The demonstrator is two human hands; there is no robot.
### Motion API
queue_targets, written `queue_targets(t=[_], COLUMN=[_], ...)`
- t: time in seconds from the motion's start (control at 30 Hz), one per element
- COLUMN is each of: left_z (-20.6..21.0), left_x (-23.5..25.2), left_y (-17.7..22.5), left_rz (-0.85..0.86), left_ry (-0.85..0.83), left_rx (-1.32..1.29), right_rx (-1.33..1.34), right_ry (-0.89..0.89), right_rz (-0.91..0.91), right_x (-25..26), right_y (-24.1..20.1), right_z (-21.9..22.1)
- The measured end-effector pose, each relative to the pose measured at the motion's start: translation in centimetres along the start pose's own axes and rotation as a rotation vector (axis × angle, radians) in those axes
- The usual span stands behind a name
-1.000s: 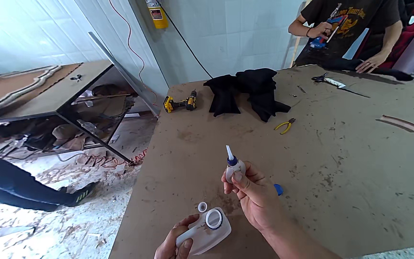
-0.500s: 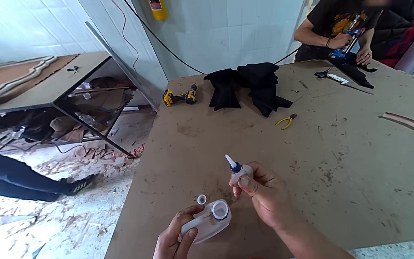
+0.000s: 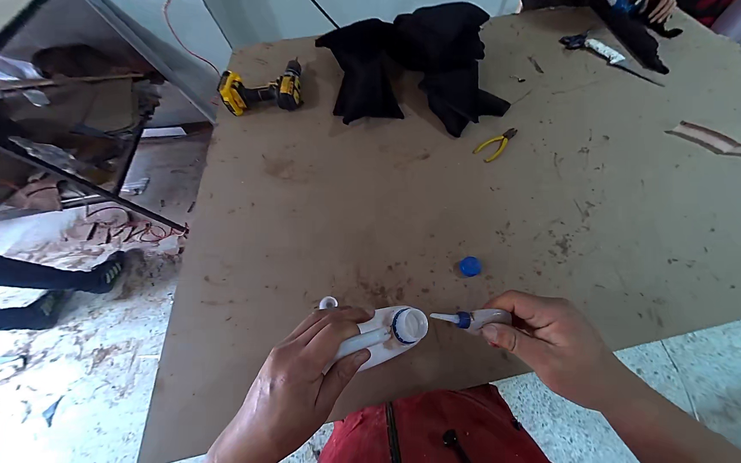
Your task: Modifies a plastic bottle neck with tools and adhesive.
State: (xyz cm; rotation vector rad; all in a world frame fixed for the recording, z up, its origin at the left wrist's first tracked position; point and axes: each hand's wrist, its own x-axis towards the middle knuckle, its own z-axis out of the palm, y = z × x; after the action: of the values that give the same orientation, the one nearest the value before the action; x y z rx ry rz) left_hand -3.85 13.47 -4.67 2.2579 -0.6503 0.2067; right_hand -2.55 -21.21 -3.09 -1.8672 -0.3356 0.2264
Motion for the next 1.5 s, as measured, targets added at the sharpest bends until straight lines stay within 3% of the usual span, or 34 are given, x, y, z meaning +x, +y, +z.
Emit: queue_targets(t=[0.43,0.67,0.87,1.07,1.5], left_z=[1.8,3.7,5.7,7.1,6.2], left_x=[4.3,5.7,6.4,6.5,6.2], left_y=[1.8,3.3,4.7,4.9,4.0], left_rz=[0.116,0.174,0.199,0.206,0.185], left_ry=[-0.219,-0.33,-0.382,-0.371,-0.264], left_rx=[0.119,0.215,0.307,0.321,0.247], right_rx=[-0.574,-0.836,-0.913,-0.966,-0.986], right_ry=[-0.048,-0.348,-0.579,-0.609,-0.664], right_rz=[-0.034,0.048,0.157,0.152,0.121], right_x=[-1.4,0.4,1.7,1.8,3.9], right_y=[0.7,-1.7,-2.7,-2.2,-3.7], right_z=[-1.4,-1.5,-0.9,-0.3,-0.6])
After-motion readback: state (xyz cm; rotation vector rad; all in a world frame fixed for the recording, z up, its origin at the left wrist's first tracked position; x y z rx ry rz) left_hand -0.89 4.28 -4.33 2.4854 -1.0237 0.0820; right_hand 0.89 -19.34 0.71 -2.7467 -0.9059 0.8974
